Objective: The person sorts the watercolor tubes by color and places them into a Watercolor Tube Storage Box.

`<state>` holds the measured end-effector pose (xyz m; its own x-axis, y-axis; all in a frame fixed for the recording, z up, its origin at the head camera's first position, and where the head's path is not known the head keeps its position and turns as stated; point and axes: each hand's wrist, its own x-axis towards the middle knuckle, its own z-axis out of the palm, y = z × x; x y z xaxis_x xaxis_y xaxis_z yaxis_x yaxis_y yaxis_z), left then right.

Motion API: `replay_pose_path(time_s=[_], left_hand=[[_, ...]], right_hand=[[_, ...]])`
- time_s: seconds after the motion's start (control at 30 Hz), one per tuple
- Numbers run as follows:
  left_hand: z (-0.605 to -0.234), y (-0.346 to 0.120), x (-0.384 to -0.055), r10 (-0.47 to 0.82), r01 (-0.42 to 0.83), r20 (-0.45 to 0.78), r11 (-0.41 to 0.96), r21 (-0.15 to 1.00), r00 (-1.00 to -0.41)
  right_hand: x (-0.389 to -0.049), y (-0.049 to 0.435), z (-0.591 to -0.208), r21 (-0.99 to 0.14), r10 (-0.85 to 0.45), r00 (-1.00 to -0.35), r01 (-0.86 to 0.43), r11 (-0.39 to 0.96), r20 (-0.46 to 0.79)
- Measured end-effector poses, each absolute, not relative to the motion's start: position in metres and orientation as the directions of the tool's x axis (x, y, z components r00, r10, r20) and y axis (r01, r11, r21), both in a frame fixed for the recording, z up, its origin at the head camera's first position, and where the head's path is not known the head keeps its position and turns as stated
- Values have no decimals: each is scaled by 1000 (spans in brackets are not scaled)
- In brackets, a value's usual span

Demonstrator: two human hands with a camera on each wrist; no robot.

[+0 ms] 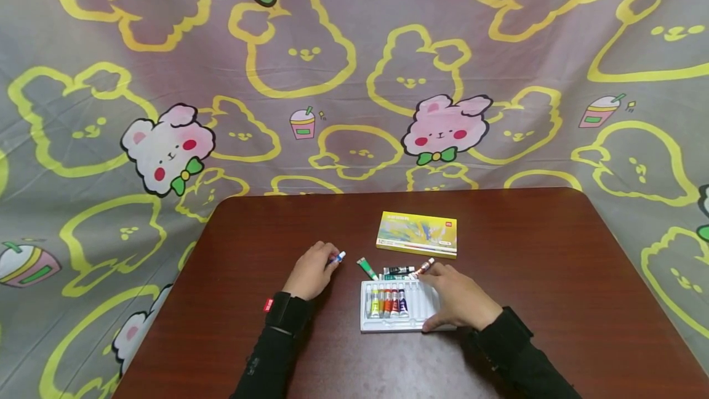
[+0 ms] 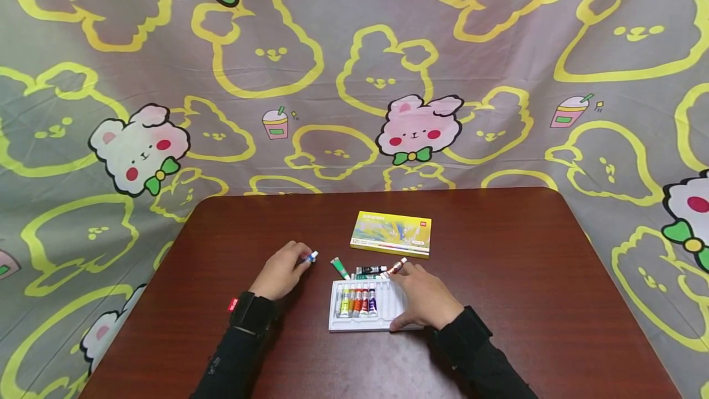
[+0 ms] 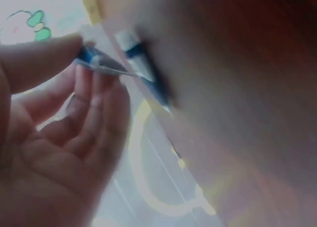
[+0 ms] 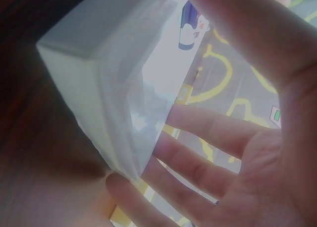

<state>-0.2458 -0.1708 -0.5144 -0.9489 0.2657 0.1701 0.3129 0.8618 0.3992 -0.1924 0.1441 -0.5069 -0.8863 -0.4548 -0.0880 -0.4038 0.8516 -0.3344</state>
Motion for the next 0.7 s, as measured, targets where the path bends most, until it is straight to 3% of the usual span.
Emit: replay_pose_path(time_s=[0.33, 0.7], left_hand=[[-498, -166, -245, 216, 334, 257, 668, 664, -942], [-492, -167, -243, 245, 363, 278, 454, 813, -929]], right_hand=[[-192, 144, -506, -332, -468, -880, -420, 845, -79], [-192, 143, -506, -336, -461, -884, -412, 847, -81]])
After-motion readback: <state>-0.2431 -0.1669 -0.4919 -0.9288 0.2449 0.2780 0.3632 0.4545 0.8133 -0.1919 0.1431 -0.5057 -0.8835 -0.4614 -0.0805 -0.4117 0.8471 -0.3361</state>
